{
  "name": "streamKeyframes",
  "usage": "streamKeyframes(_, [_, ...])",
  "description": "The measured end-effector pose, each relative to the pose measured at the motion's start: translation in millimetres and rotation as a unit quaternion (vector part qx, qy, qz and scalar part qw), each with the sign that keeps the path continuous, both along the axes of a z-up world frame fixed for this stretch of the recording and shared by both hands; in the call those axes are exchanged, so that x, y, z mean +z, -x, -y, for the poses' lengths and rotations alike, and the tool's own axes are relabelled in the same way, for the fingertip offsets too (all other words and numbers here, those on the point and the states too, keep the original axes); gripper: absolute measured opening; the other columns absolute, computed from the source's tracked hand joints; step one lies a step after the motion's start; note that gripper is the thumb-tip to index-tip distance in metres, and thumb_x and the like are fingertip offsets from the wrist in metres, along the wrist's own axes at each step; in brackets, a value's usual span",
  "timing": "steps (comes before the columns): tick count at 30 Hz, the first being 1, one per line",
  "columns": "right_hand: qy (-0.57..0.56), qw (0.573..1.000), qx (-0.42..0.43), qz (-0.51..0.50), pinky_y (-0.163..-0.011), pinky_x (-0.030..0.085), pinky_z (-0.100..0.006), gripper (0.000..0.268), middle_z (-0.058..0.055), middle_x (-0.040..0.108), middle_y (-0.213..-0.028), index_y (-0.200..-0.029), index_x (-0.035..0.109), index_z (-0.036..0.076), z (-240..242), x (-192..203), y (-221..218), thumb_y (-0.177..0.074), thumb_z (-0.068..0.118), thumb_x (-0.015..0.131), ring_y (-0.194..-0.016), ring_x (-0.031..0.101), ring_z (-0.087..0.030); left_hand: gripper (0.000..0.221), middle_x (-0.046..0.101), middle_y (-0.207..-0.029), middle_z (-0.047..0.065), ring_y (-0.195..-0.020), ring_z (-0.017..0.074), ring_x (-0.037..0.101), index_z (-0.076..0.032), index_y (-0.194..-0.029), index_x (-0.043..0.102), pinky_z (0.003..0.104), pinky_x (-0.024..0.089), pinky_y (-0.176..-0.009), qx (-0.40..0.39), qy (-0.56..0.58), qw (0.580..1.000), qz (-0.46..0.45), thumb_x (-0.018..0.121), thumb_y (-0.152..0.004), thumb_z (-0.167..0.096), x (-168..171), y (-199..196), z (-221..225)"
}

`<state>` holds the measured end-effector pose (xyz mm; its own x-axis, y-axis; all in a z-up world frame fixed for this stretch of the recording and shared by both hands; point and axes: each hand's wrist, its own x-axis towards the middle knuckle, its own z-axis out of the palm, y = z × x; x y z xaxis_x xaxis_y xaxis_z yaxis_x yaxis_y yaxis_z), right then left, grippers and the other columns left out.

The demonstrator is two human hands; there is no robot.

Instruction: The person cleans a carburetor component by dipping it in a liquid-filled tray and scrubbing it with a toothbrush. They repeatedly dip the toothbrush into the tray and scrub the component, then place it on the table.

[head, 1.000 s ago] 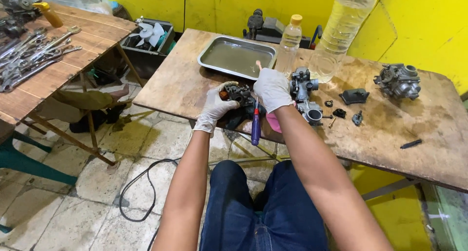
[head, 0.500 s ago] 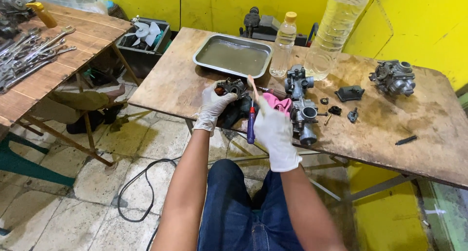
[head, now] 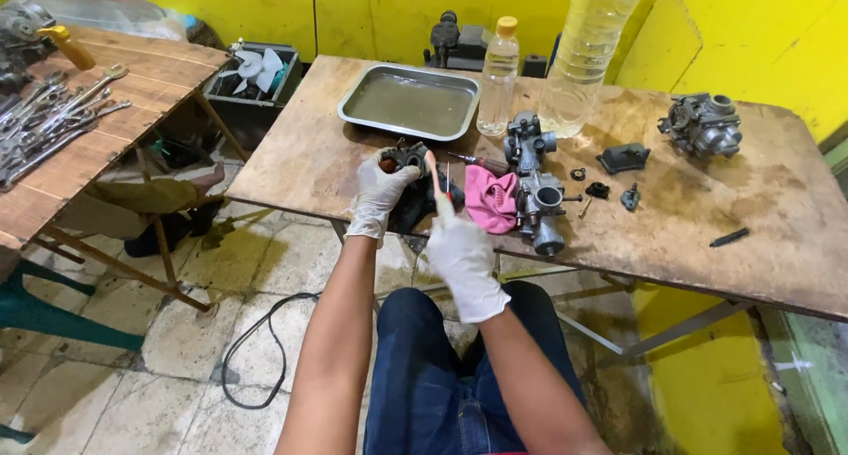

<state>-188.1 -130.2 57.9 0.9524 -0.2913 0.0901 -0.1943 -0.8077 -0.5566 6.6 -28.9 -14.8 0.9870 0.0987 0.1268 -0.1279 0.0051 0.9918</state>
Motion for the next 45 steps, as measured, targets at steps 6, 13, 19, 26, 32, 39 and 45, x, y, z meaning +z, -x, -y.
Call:
streamKeyframes(6, [0.013, 1.0, 0.011, -0.023, -0.088, 0.057, -0.054, 0.055, -0.027, 0.075, -0.09, -0.152, 0.045, 0.035, -8, -6, 10, -0.097, 0.027, 0.045, -0.097, 0.074, -0.044, 0.037, 0.071, -0.075, 0.004, -0.074, 0.0145, 0.069, -0.011, -0.088, 0.076, 0.031, 0.058, -0.066, -0.006, -0.006, 1.0, 0.0, 0.093, -0.055, -0.01, -7, -8, -3])
streamKeyframes(13, [0.04, 0.999, 0.009, 0.0, -0.084, 0.059, -0.054, 0.057, -0.029, 0.074, -0.088, -0.153, 0.045, 0.031, -12, 10, 7, -0.097, 0.022, 0.048, -0.093, 0.074, -0.046, 0.032, 0.071, -0.074, 0.002, -0.074, 0.014, 0.069, -0.014, -0.083, 0.076, 0.03, 0.056, -0.066, 0.001, -0.042, 0.999, -0.003, 0.091, -0.055, -0.013, 9, 3, 1])
streamKeyframes(19, [0.06, 0.998, -0.004, 0.001, -0.082, 0.058, -0.056, 0.055, -0.024, 0.074, -0.082, -0.151, 0.046, 0.035, 6, -26, -28, -0.096, 0.027, 0.046, -0.09, 0.075, -0.044, 0.035, 0.072, -0.072, -0.005, -0.075, 0.0105, 0.072, -0.025, -0.081, 0.078, 0.027, 0.057, -0.069, 0.013, -0.103, 0.995, -0.004, 0.096, -0.051, -0.022, 20, 15, -4])
streamKeyframes(26, [0.094, 0.995, 0.017, -0.037, -0.083, 0.058, -0.057, 0.058, -0.022, 0.076, -0.085, -0.153, 0.043, 0.032, 5, -18, -11, -0.095, 0.028, 0.046, -0.091, 0.076, -0.043, 0.037, 0.071, -0.071, -0.001, -0.073, 0.0098, 0.069, -0.019, -0.083, 0.078, 0.027, 0.056, -0.066, 0.009, -0.051, 0.998, 0.029, 0.093, -0.051, -0.013, 10, 15, -3])
streamKeyframes(32, [0.046, 0.999, 0.015, -0.025, -0.085, 0.057, -0.058, 0.059, -0.03, 0.074, -0.087, -0.154, 0.041, 0.03, -3, 7, 10, -0.095, 0.024, 0.045, -0.094, 0.074, -0.047, 0.038, 0.072, -0.074, 0.002, -0.077, 0.012, 0.069, -0.016, -0.087, 0.078, 0.029, 0.057, -0.068, 0.002, -0.051, 0.997, 0.058, 0.093, -0.052, -0.013, 17, 13, 4])
streamKeyframes(39, [0.085, 0.994, -0.01, 0.066, -0.069, 0.061, -0.044, 0.021, -0.007, 0.074, -0.067, -0.099, 0.068, 0.029, -11, -17, 20, -0.088, 0.036, 0.051, -0.072, 0.078, -0.031, 0.036, 0.073, -0.074, 0.003, -0.075, 0.0127, 0.069, -0.014, -0.086, 0.078, 0.029, 0.059, -0.065, -0.015, -0.021, 0.999, 0.047, 0.091, -0.054, -0.005, 15, 15, -1])
streamKeyframes(45, [0.076, 0.996, -0.018, 0.047, -0.065, 0.062, -0.047, 0.033, -0.009, 0.072, -0.064, -0.122, 0.063, 0.03, -14, -23, -2, -0.092, 0.033, 0.049, -0.068, 0.077, -0.033, 0.035, 0.072, -0.074, 0.005, -0.076, 0.0134, 0.068, -0.011, -0.084, 0.076, 0.031, 0.057, -0.066, 0.004, -0.014, 0.999, 0.028, 0.092, -0.054, -0.01, 2, -3, 0])
